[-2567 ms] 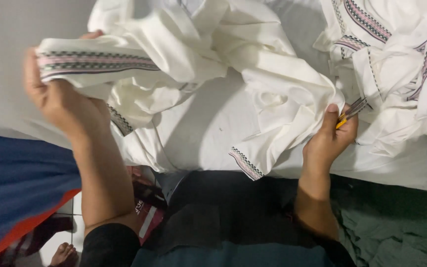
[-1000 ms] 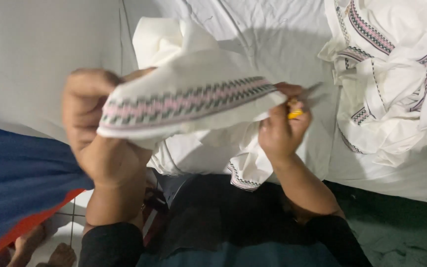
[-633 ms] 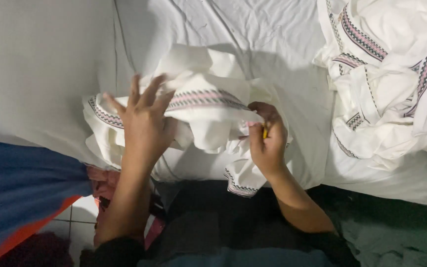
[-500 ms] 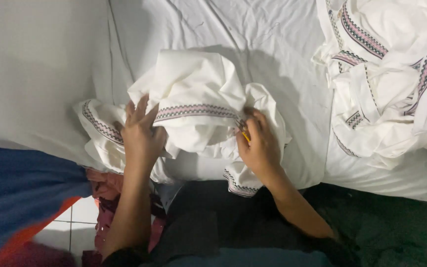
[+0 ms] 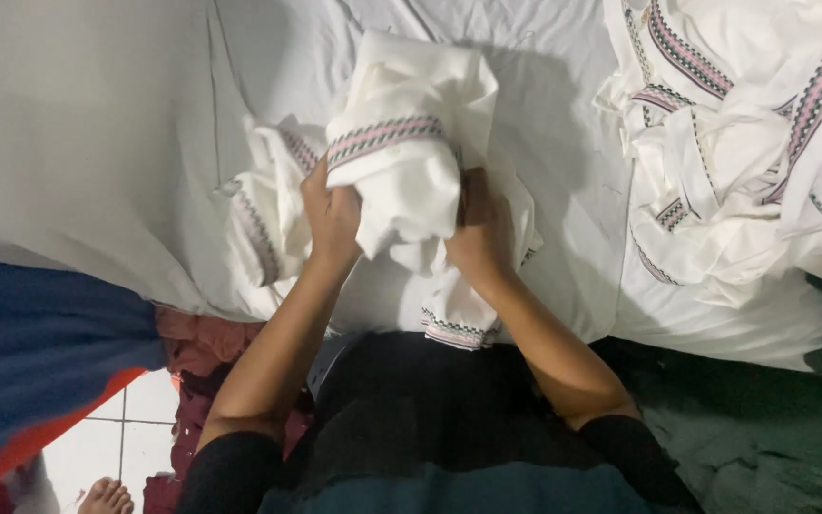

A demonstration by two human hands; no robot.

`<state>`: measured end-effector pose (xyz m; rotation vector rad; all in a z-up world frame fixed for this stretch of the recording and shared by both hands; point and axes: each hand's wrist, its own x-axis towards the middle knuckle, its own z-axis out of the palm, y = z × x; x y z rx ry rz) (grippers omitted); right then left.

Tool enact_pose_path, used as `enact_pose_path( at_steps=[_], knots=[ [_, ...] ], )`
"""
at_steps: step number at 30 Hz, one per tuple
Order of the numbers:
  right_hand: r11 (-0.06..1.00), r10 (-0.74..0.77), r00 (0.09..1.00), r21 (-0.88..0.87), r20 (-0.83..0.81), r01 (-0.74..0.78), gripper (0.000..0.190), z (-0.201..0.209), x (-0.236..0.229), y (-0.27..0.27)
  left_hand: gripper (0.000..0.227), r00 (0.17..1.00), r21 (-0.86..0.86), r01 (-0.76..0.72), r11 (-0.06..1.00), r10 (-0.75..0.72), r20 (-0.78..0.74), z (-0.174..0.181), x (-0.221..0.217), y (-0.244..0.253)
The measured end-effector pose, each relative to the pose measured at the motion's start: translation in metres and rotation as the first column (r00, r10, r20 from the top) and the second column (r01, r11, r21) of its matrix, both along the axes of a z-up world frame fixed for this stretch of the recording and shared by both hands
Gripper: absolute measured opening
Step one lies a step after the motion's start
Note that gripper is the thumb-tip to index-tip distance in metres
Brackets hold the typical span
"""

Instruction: The person is inspecting white garments and using a pair of thread snips to remove loose threads from the seams and edges.

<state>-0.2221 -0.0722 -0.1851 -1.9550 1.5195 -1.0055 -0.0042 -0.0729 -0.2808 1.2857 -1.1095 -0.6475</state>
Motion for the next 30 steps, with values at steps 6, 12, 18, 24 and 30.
enact_pose_path(
  at_steps=[6, 12, 18, 24, 30],
  knots=[
    [0.978, -0.211, 0.954, 0.053, 0.215, 0.204, 0.006, 0.041, -0.019, -0.031, 0.037, 0.977, -0.124, 0.168, 0.978, -0.182, -0.112, 0.181, -0.017, -0.024],
    [0.781, -0.112, 0.978, -0.593, 0.176, 0.197, 0.012, 0.057, -0.067, 0.0, 0.021, 0.798, -0.455, -0.119, 0.882, 0.357, 0.485, 0.188, 0.067, 0.015],
    [0.711, -0.06, 0.986, -0.686, 0.157, 0.153, 0.012, 0.029, -0.073, 0.015, 0.013, 0.92, -0.415, -0.126, 0.901, 0.262, 0.292, 0.159, 0.099, 0.059],
    [0.817, 0.025, 0.947, -0.552, 0.32, 0.165, 0.016, 0.045, -0.074, 0.014, 0.024, 0.982, -0.402, 0.025, 0.915, 0.052, 0.18, 0.159, 0.112, 0.067],
    [0.992, -0.099, 0.675, 0.018, 0.731, 0.126, 0.013, 0.04, -0.101, 0.009, 0.015, 0.958, 0.269, 0.275, 0.923, -0.241, -0.153, 0.143, 0.156, 0.087]
  ],
)
